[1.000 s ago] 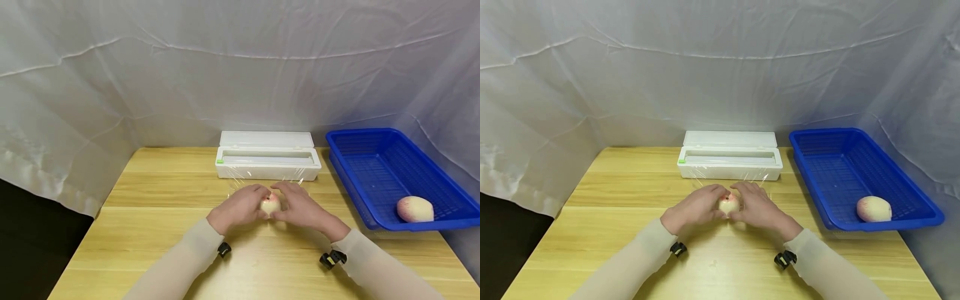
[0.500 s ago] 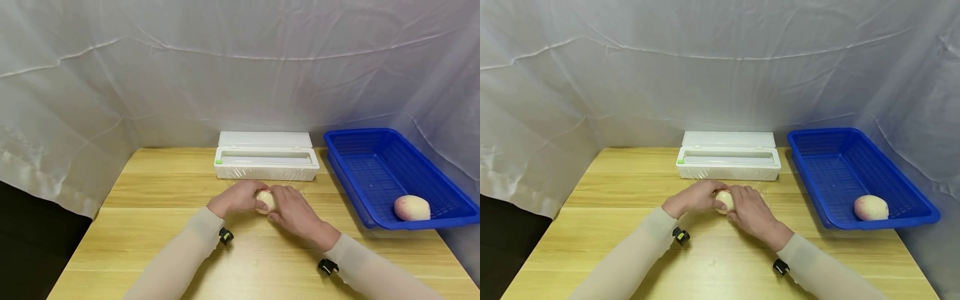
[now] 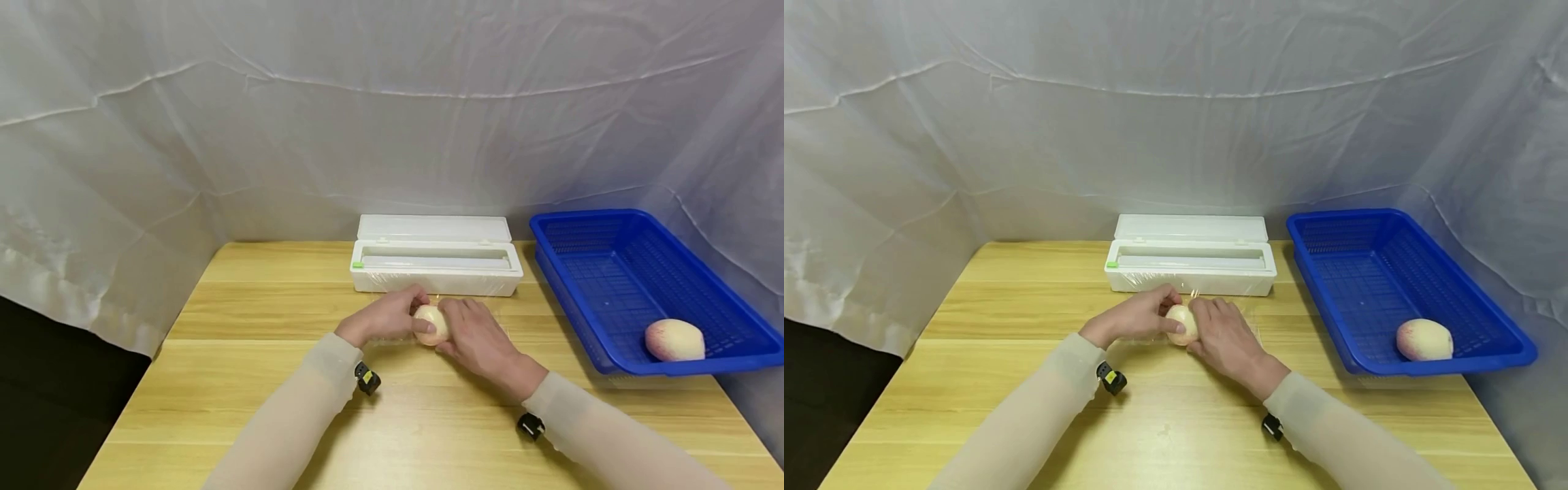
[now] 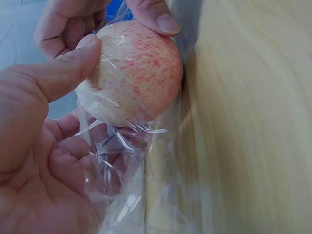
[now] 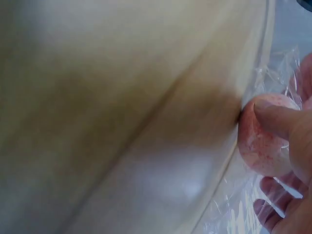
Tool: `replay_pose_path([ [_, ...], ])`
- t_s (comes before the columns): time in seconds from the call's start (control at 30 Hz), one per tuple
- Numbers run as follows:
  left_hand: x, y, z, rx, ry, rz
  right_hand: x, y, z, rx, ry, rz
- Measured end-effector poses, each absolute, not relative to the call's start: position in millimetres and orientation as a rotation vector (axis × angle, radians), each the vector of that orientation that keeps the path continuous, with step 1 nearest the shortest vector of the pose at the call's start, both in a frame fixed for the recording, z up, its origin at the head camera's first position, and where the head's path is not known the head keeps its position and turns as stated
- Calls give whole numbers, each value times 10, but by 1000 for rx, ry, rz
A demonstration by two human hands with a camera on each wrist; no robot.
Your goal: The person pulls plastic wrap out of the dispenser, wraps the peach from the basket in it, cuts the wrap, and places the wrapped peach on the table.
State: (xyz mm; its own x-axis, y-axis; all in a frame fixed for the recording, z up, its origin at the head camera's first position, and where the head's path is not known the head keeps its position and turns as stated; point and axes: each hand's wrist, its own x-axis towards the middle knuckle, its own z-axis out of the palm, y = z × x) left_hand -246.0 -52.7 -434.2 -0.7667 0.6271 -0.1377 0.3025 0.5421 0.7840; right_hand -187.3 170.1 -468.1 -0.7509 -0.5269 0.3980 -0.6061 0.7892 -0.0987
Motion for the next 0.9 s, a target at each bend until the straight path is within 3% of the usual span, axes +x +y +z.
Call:
replay_pose_path([
  [0.2,-2477,-513,-4333,810,2540,969,-1983,1725,-4609,885,-2721,328],
  [0.43,-2372,-479,-4228,1015,2909,540,-2180,1718,-4469,919,-2894,437],
  [0.63,-2333,-439,-4367,1245,2986,372,-2237,1749,-4403,901,-2918,430],
  [0.9,-2437,-456,-4441,1172,2939,454,-2216,1698,-4506,876,-2806,261],
])
